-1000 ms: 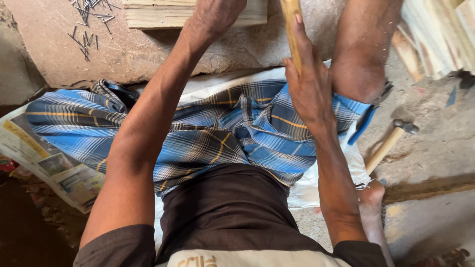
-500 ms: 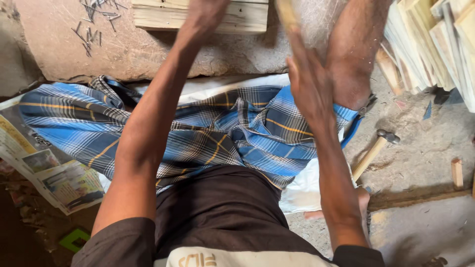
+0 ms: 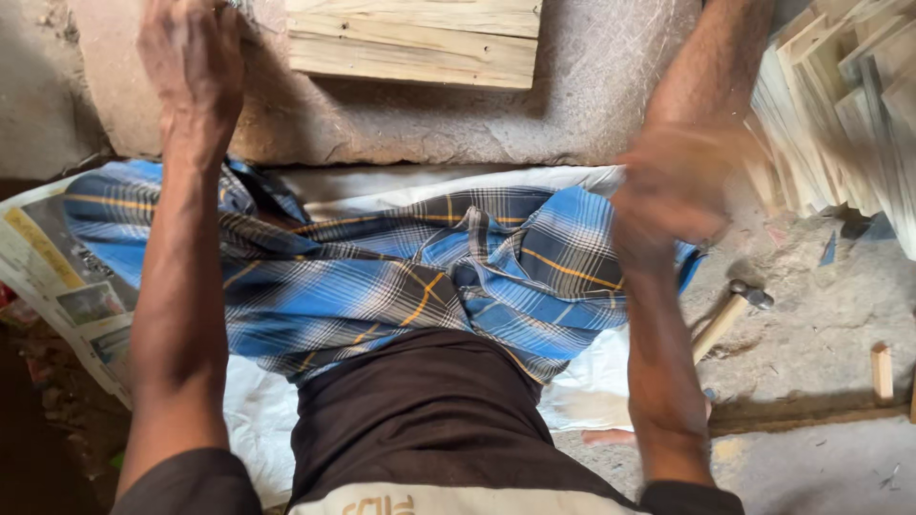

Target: The person assembles small wooden frames by hammering nails into wooden planks. They use a hammer to drive nails and pliers to adjust them, working on a stone surface while sitting on the floor.

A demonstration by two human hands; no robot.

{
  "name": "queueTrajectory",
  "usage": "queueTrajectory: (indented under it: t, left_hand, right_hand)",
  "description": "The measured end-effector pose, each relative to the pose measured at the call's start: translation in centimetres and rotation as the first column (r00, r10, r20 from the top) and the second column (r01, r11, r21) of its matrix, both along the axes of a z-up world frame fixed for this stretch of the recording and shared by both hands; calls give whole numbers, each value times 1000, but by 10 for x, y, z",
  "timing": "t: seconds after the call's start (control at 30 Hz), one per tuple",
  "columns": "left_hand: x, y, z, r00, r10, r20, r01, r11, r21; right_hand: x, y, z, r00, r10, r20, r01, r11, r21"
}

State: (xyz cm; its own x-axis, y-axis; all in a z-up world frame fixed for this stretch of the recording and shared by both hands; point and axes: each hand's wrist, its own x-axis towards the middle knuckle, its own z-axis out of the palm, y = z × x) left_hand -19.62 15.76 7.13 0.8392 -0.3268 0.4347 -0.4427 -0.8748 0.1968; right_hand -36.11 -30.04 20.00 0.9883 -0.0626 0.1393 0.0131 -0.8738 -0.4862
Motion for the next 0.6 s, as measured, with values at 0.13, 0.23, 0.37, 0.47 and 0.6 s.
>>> queueTrajectory:
  t: [0.13, 0.23, 0.37, 0.47, 0.6]
  left_hand:
    - [14, -3, -6, 996, 25, -89, -26, 1000, -10]
    - [0, 26, -10, 992, 53, -117, -57, 998, -35]
    - [18, 17, -6, 993, 3, -118, -33, 967, -252]
    - [14, -3, 9, 977, -13, -213, -76, 911, -404]
    - [15, -87, 31, 934, -356, -8, 255, 684, -684]
  right_hand:
    - [-13, 10, -8, 990, -102, -97, 122, 967, 222]
    - [-63, 50, -14, 946, -194, -260, 305, 803, 512]
    - [-76, 62, -22, 925, -222, -308, 376, 650, 661]
    - [-92, 70, -30, 871, -234, -433, 478, 609, 633]
    - [-81, 66, -35, 882, -231, -411, 451, 669, 591]
